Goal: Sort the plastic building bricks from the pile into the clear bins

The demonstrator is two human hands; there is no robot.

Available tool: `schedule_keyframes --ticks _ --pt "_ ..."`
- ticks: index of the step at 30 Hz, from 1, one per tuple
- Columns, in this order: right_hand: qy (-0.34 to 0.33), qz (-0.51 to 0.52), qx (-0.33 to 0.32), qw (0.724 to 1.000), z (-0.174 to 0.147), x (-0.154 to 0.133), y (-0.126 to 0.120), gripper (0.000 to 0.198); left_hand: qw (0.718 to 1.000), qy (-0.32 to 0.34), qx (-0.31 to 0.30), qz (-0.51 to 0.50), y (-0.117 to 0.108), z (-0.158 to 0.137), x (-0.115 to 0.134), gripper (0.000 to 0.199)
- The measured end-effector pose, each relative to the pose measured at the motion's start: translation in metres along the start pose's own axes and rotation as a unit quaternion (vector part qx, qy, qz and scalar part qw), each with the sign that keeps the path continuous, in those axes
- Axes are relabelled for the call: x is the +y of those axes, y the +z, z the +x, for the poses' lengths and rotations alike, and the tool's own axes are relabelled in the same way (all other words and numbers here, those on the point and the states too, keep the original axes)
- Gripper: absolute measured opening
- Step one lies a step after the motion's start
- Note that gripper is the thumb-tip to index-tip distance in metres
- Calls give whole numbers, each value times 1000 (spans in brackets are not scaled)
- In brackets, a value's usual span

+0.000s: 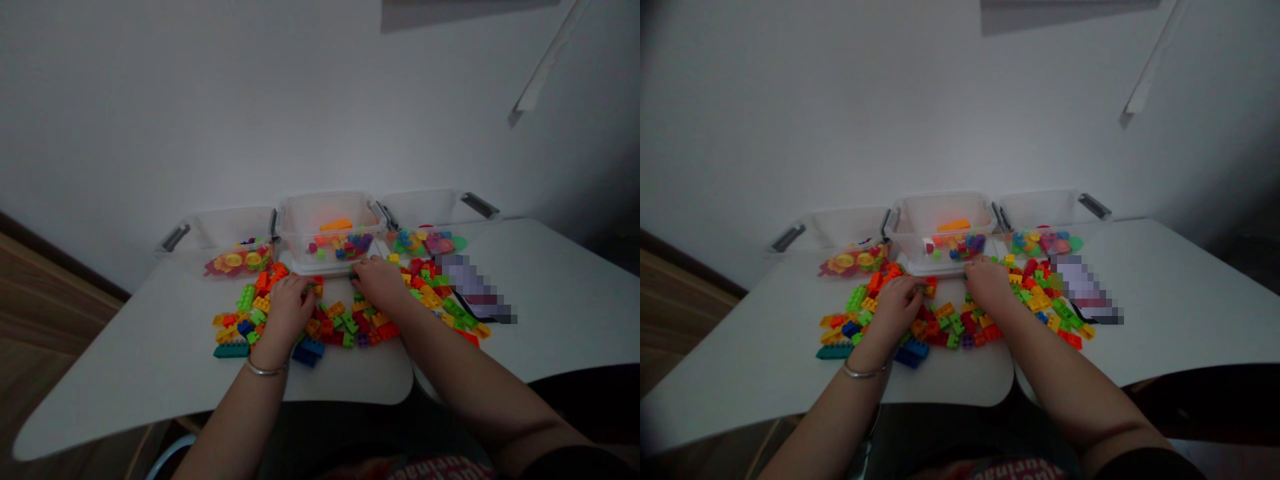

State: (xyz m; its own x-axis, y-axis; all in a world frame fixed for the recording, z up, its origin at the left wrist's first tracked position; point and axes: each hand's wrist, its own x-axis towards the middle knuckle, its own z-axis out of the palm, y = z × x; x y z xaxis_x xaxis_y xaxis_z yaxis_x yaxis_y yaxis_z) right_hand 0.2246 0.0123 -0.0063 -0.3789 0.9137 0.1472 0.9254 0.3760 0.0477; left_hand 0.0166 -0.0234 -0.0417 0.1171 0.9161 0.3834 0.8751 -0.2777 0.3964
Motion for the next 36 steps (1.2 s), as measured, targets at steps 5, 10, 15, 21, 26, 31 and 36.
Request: schedule_keyframes --ticks 5,10,15,21,26,31,36 --pt "-21 17 -7 1000 -1 -1 -3 19 1000 0 4 0 1 0 -1 26" --pt "-36 42 -12 998 -2 -4 -6 18 1000 0 1 -1 1 0 0 26" --pt "-8 40 7 999 0 -6 2 26 1000 1 -3 -3 0 0 1 26" --pt "-51 46 13 998 4 -4 9 15 1000 5 1 3 -2 0 2 26" --pt "-88 101 40 990 5 -2 12 13 1000 8 4 0 -1 0 1 25" --pt "-85 242 196 947 4 8 6 23 1000 8 -2 -5 -2 0 1 26" --pt "10 316 344 884 5 31 1 26 1000 5 6 -4 -1 -1 0 26"
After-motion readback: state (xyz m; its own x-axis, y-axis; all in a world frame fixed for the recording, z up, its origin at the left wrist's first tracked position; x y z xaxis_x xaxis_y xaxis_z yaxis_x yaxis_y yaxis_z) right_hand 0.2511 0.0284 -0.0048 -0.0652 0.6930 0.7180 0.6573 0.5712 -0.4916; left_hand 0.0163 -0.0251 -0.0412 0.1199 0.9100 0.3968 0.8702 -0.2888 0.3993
